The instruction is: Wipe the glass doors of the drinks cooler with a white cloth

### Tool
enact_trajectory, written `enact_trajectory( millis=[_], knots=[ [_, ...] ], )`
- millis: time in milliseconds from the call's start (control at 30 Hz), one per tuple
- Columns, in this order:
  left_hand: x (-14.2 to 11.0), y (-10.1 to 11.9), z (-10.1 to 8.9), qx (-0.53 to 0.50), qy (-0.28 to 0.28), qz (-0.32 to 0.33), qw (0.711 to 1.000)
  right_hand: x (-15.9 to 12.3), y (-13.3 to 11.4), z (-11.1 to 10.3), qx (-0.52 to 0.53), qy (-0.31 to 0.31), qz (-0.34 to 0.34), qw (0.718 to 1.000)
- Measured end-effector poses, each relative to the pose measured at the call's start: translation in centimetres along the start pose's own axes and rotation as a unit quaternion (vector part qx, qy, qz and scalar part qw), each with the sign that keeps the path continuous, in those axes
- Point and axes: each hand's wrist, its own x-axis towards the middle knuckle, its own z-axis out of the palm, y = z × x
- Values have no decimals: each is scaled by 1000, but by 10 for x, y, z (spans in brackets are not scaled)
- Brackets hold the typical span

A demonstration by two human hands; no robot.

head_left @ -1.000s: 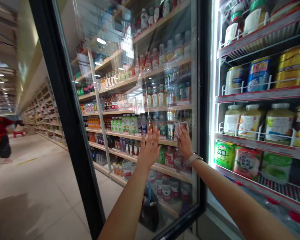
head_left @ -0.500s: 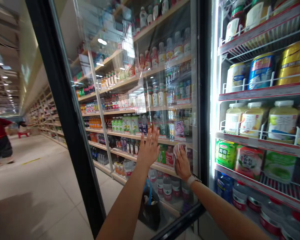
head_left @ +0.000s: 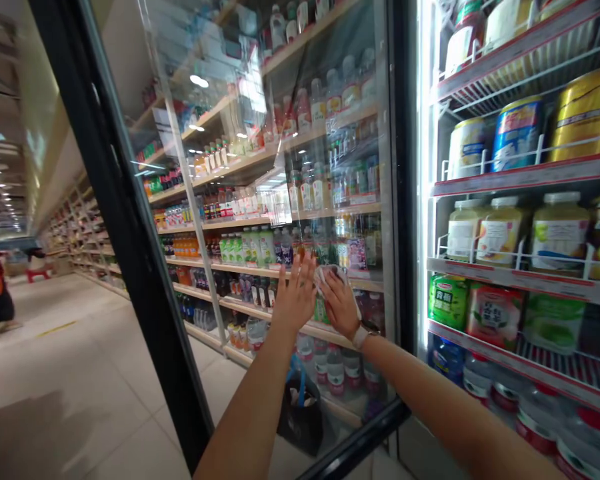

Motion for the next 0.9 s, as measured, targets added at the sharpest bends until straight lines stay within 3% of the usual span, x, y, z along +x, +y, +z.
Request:
enact_trajectory(
  millis=[133, 233, 333, 567, 667, 767, 900],
  knots=[
    [0, 1, 0, 1, 7, -2, 1000, -81, -21, 9, -19, -77, -9, 997],
    [-1, 2, 1, 5, 16, -2, 1000, -103, -30, 8, -14, -108, -5, 994],
    [-1, 2, 2, 6, 28, -2, 1000, -75, -26, 2, 16, -104, 3, 994],
    [-1, 1, 1, -18, 25, -3, 1000, 62, 1, -18, 11, 7, 42, 999],
    [-1, 3, 0, -21, 23, -4, 1000, 74, 1, -16, -1, 42, 46, 998],
    [-1, 6, -1, -20, 21, -4, 1000, 44, -5, -7, 0, 47, 46, 998],
    [0, 9, -5, -15, 9, -6, 1000, -32, -18, 5, -7, 1, 42, 999]
  ],
)
